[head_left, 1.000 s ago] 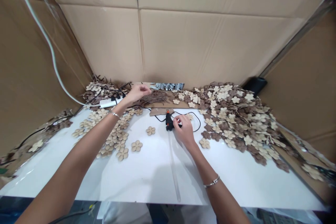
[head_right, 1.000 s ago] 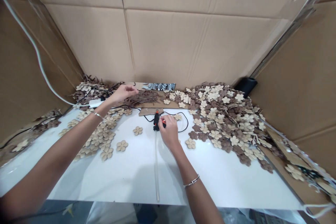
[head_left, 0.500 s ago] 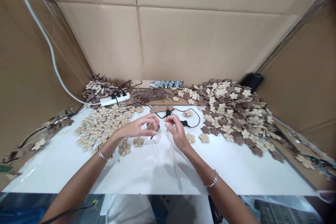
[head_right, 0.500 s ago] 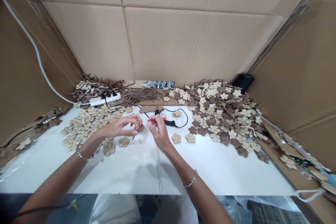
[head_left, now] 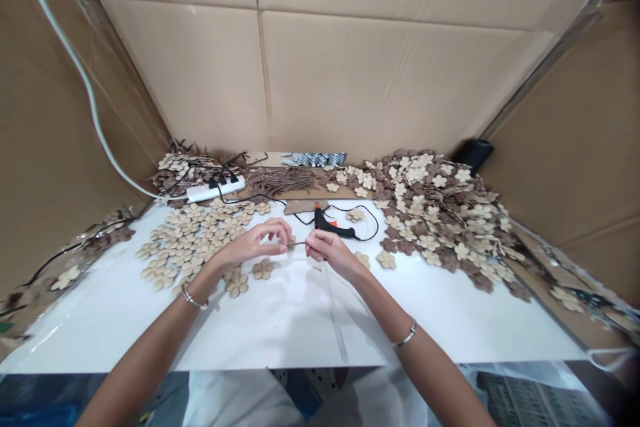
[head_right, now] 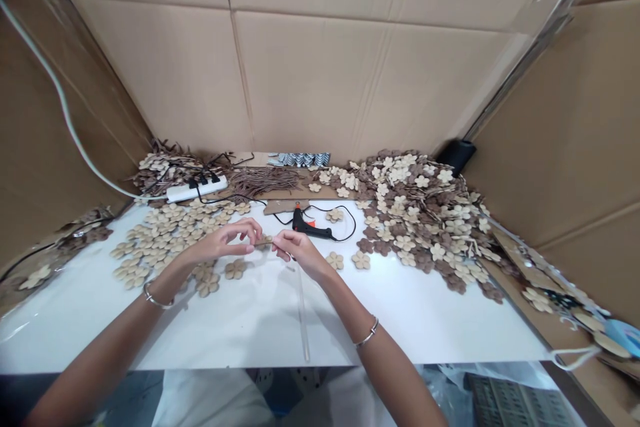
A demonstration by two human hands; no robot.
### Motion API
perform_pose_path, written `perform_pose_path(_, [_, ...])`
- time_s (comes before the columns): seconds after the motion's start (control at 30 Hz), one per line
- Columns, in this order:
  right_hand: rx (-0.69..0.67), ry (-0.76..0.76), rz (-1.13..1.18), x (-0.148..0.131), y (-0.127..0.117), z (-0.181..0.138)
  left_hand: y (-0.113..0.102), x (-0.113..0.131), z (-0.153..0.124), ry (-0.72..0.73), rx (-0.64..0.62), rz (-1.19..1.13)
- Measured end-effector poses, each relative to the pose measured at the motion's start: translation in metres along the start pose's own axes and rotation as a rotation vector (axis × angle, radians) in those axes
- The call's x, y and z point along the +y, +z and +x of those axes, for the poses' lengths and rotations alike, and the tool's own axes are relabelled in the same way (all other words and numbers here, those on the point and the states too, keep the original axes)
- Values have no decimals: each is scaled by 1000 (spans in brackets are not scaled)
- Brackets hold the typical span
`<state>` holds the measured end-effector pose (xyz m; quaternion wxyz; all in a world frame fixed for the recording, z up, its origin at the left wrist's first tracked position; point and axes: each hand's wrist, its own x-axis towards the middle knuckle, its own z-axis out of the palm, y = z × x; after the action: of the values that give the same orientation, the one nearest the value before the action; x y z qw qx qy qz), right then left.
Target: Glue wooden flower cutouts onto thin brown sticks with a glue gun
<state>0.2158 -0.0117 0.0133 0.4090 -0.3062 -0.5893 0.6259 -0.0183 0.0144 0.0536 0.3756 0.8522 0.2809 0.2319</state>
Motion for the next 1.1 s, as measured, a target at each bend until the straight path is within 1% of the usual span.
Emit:
perform_pose_path(0.03, [7, -1, 18, -1, 0, 0, 1, -1, 0, -27, 38, 38])
perform_pose_path(0.1, [14, -3, 49, -2, -1, 0, 7, 0, 0, -71, 191, 148])
perform_pose_path(0.17, [25, -5, 74, -2, 0, 0, 16, 2, 0, -43, 373, 287])
perform_pose_path(0.2, [30, -3, 81, -2, 0, 0, 21, 4, 0, 2, 434, 361])
perform_pose_path(0.23, [33, 0, 84, -1, 0, 1, 27, 5, 0, 59, 466, 439])
perform_pose_path(0.33, [21, 5, 84, 1, 0, 1, 43, 8, 0, 190, 475, 664])
perform_pose_path(0.4, [8, 4, 90, 2, 0, 1, 51, 8, 0, 220, 491, 762])
perform_pose_path(0.5, [-1, 3, 81, 2, 1, 1, 55, 6, -1, 233, 538, 791])
perform_pose_path(0.67, [16, 22, 47, 4, 2, 1, 56, -1, -1, 213, 627, 720])
perform_pose_path(0.8, [42, 35, 31, 6, 2, 2, 59, -4, 1, 152, 683, 557])
perform_pose_path(0.87, [65, 34, 10, 6, 2, 2, 61, -2, 2, 88, 690, 424])
perform_pose_path(0.97, [122, 5, -23, 6, 4, 3, 64, 0, 4, -48, 692, 197])
perform_pose_path(1.1, [179, -10, -45, 6, 6, 2, 66, -2, 7, -209, 692, -105])
